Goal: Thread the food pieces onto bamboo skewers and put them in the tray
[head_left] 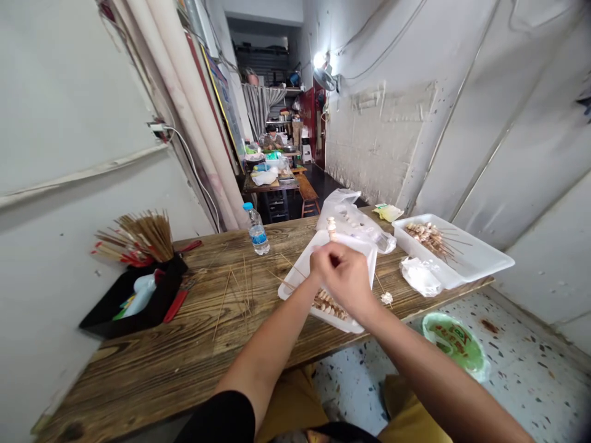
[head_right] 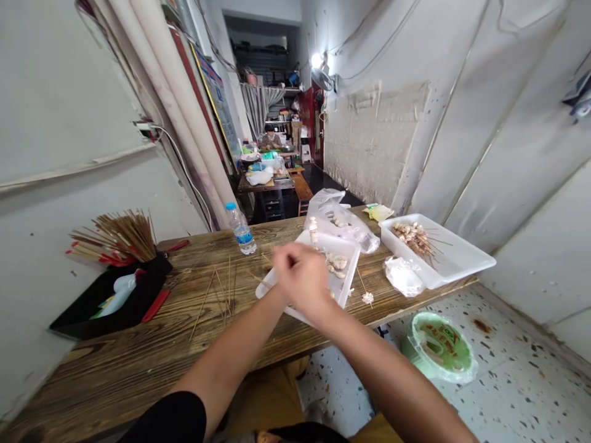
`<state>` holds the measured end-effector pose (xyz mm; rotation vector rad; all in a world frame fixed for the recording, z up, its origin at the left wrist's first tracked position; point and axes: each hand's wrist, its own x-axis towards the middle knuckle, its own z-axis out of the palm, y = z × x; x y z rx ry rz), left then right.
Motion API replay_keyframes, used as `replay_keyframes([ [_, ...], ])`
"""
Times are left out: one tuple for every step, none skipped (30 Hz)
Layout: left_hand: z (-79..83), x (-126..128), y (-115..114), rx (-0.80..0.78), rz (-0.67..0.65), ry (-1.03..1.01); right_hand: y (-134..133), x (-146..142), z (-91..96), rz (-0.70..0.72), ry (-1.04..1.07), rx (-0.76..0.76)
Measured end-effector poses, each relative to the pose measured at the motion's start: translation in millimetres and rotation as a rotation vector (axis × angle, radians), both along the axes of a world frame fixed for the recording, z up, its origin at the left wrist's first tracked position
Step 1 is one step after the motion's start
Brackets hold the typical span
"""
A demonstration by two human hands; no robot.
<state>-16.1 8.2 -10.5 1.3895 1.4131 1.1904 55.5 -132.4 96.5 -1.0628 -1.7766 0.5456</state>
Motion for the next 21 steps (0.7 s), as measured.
replay_keyframes([
  [0.8, 1, 0, 0.026, 0.015, 0.034, 29, 2, -7.4, -0.194, 0.034, -0.004],
  [1.4, 1, 1, 0.052, 0.024, 0.06, 56, 5, -18.7, -0.353, 0.02, -0.051],
  [1.8, 0, 1, 0.079, 0.032, 0.088, 79, 10, -33.0, -0.439, -0.013, -0.137],
  [1.6, -1, 2, 0.109, 0.039, 0.128, 98, 15, -49.3, -0.436, -0.054, -0.222],
  [1.0, -2, 3, 0.137, 0.044, 0.169, 113, 19, -66.3, -0.384, -0.084, -0.277],
  [-0.1, -3, 4, 0.163, 0.045, 0.205, 125, 23, -82.7, -0.335, -0.073, -0.286],
  [-1.6, -4, 4, 0.183, 0.042, 0.236, 133, 26, -97.5, -0.283, -0.036, -0.292],
  [-3.3, -5, 4, 0.198, 0.034, 0.27, 139, 27, -109.9, -0.239, 0.022, -0.29],
  [-5.0, -6, 4, 0.211, 0.024, 0.309, 143, 28, -119.6, -0.207, 0.09, -0.29],
  [-6.7, -6, 4, 0.222, 0.014, 0.347, 146, 29, -126.6, -0.185, 0.156, -0.297],
  [-8.2, -6, 3, 0.23, 0.004, 0.375, 149, 29, -131.2, -0.169, 0.213, -0.304],
  [-9.5, -5, 3, 0.234, -0.009, 0.387, 151, 30, -134.0, -0.159, 0.261, -0.304],
  [-10.6, -4, 2, 0.231, -0.023, 0.374, 153, 31, -135.4, -0.154, 0.302, -0.299],
  [-11.4, -2, 2, 0.226, -0.041, 0.339, 154, 32, -135.9, -0.152, 0.342, -0.293],
  [-12.0, -1, 1, 0.22, -0.063, 0.294, 154, 34, -135.8, -0.148, 0.381, -0.29],
  [-12.2, 0, 1, 0.219, -0.077, 0.249, 154, 35, -135.3, -0.145, 0.415, -0.284],
  [-12.1, 1, 1, 0.225, -0.077, 0.21, 153, 36, -134.5, -0.141, 0.443, -0.274],
  [-11.5, 1, 1, 0.235, -0.059, 0.175, 151, 37, -133.4, -0.141, 0.465, -0.26],
  [-10.7, 2, 1, 0.242, -0.023, 0.142, 149, 37, -132.1, -0.148, 0.482, -0.248],
  [-9.4, 1, 2, 0.242, 0.025, 0.105, 146, 36, -130.7, -0.157, 0.498, -0.243],
  [-8.0, 1, 3, 0.233, 0.081, 0.058, 143, 35, -129.2, -0.163, 0.512, -0.25],
])
